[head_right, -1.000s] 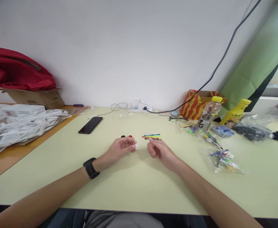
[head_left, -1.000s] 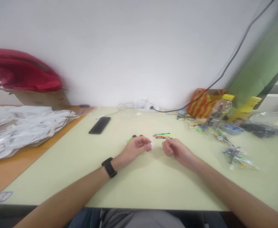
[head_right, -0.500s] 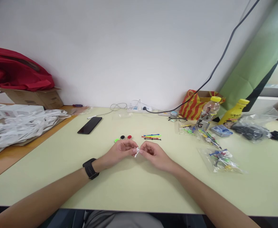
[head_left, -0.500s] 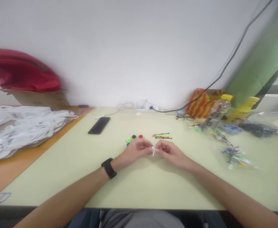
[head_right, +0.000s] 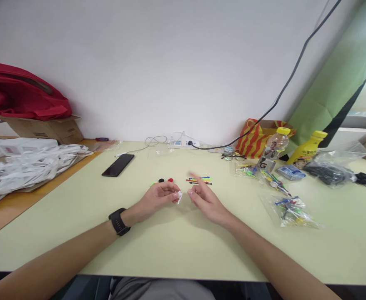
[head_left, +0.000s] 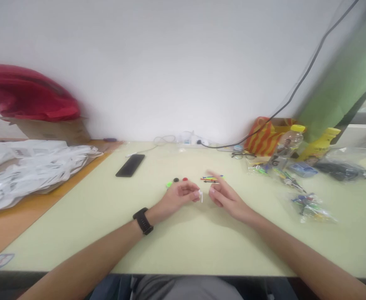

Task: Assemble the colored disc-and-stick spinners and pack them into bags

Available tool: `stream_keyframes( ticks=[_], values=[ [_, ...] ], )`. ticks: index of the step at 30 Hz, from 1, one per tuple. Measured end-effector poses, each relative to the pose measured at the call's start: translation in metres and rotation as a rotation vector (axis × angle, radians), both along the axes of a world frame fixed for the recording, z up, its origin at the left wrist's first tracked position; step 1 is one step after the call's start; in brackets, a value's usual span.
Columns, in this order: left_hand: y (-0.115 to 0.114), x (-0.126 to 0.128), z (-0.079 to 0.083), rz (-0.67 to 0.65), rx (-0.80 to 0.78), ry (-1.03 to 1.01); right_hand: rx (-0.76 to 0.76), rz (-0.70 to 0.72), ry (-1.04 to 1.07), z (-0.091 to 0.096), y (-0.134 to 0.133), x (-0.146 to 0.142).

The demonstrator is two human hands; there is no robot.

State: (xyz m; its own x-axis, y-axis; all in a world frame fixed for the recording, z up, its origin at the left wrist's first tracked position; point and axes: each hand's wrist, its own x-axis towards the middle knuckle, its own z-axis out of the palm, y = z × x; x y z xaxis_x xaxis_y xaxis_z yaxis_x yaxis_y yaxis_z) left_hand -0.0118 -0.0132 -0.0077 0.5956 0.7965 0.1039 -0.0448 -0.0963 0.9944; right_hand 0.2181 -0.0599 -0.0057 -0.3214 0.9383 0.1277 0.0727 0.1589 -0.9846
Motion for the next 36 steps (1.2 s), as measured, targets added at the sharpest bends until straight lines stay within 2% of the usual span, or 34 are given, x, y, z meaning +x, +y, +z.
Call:
stream_keyframes(
  ticks=[3,7,15,20,29,32,36],
  values=[
    [0.001,0.000,-0.002,0.019,-0.003,0.005,-0.038,0.007,-0.103,-0.002,0.005,0.005],
    [0.001,0.000,-0.002,0.022,-0.010,-0.002,0.014,-0.110,-0.109,0.001,0.008,0.006],
    [0.000,0.000,-0.001,-0.033,0.003,0.010,0.085,0.042,-0.174,-0.006,0.004,-0.006],
    [0.000,0.000,-0.001,-0.046,0.044,0.033,0.104,0.067,-0.190,-0.010,0.004,-0.005],
    [-0.004,0.001,-0.001,-0.084,0.103,0.057,0.196,0.104,-0.293,-0.005,0.000,-0.004],
    [-0.005,0.001,-0.003,-0.039,0.200,0.098,0.215,0.048,-0.333,-0.002,0.003,0.000],
    [0.000,-0.004,-0.006,0.152,0.509,0.270,0.228,-0.094,-0.523,0.002,0.012,0.018]
  ],
)
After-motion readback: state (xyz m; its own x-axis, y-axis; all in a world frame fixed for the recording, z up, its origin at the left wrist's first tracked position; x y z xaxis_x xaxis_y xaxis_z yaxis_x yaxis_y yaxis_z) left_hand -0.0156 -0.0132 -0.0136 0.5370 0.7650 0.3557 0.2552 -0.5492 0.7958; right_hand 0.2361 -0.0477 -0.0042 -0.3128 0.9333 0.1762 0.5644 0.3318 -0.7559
